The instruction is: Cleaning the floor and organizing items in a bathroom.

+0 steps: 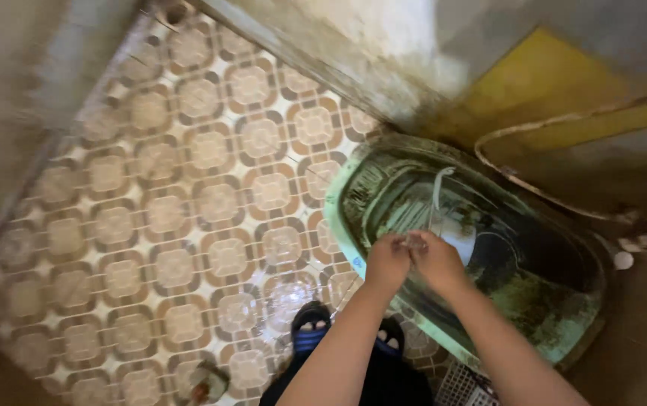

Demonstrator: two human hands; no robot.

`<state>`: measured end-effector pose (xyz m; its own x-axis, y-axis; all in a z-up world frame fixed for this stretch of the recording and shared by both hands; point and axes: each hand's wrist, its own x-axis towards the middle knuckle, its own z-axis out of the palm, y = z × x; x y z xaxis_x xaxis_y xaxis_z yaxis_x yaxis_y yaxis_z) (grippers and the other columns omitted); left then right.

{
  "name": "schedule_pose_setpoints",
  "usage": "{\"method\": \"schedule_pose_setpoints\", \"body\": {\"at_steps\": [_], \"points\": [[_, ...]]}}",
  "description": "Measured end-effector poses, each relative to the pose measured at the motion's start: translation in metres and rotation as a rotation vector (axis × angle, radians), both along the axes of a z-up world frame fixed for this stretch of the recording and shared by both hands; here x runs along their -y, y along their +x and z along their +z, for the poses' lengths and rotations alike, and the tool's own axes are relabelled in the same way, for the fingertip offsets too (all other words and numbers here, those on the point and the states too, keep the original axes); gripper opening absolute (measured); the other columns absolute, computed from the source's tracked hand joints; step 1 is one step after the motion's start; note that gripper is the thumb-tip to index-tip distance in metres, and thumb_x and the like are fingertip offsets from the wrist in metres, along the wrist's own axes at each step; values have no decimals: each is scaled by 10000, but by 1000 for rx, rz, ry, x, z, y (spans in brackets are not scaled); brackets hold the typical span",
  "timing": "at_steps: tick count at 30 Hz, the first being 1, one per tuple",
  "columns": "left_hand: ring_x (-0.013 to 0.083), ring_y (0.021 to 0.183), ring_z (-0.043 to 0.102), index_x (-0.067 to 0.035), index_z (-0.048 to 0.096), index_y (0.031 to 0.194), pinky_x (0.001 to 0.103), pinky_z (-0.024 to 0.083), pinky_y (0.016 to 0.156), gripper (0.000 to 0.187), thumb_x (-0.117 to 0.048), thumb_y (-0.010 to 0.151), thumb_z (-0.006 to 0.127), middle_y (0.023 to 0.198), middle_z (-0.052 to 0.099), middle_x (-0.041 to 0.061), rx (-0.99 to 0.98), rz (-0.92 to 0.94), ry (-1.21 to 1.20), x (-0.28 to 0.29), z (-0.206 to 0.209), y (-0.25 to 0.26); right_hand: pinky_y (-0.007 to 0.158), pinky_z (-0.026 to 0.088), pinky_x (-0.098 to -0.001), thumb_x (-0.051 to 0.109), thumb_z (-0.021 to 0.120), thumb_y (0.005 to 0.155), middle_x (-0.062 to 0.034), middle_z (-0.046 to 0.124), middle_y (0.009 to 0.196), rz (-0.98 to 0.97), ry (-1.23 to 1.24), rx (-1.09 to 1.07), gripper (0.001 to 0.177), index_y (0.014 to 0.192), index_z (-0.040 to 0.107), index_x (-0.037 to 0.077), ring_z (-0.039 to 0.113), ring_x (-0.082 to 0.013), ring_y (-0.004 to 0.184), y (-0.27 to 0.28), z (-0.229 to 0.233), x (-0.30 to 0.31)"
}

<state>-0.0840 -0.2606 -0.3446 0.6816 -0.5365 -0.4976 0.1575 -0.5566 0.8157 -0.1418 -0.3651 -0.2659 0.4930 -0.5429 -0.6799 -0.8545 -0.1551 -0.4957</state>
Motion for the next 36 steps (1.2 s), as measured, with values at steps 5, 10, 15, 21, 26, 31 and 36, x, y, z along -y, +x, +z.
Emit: {"method": "schedule_pose_setpoints", "body": {"at_steps": [5,10,15,21,26,31,36], "points": [[385,936,722,14,727,1058,442,551,840,267,-177,920,602,1016,739,247,-83,-29,96,56,-80,-14,940,537,-441,117,609,948,-195,680,1262,135,-87,-64,384,1328,623,68,687,-348,1102,-19,-130,49],[424,980,661,-10,699,1066,502,486,872,309,-255,965,540,1070,696,255,-239,27,253,87,-147,-24,957,508,-479,17,608,917,-234,657,1267,262,-209,-48,401,1315,642,45,646,-394,1131,-15,-194,74],[339,913,640,34,678,1032,486,485,842,278,-139,907,499,1014,705,221,-588,153,-26,91,-221,-54,992,537,-457,51,685,860,-161,601,1392,805,-408,-337,383,1241,712,76,625,-352,1227,1,-194,80],[249,738,501,15,588,998,433,422,679,205,-161,1004,482,872,576,134,-811,89,-114,71,-230,-75,1152,45,-627,297,645,946,-94,330,1604,1205,-575,-646,491,1421,548,220,111,-345,1532,7,-151,68],[223,688,463,133,529,1019,412,425,665,335,-197,1074,536,852,528,152,-803,-151,26,64,-303,-119,1165,-77,-657,412,705,923,-104,232,1675,1328,-481,-980,757,1575,341,283,61,-370,1556,19,-94,81],[219,754,673,-1,601,1127,390,541,750,237,-182,1042,473,930,706,145,-782,13,85,80,-151,-88,1110,250,-584,456,725,938,-152,451,1557,773,-77,-1070,665,1489,496,163,413,-368,1399,-75,-189,107],[356,935,654,35,675,1150,463,567,833,262,-126,1025,511,1081,683,189,-259,-110,225,68,-188,-106,988,514,-500,409,819,891,-250,577,1402,50,153,-829,700,1371,588,-45,630,-375,1214,-135,-223,69]]}}
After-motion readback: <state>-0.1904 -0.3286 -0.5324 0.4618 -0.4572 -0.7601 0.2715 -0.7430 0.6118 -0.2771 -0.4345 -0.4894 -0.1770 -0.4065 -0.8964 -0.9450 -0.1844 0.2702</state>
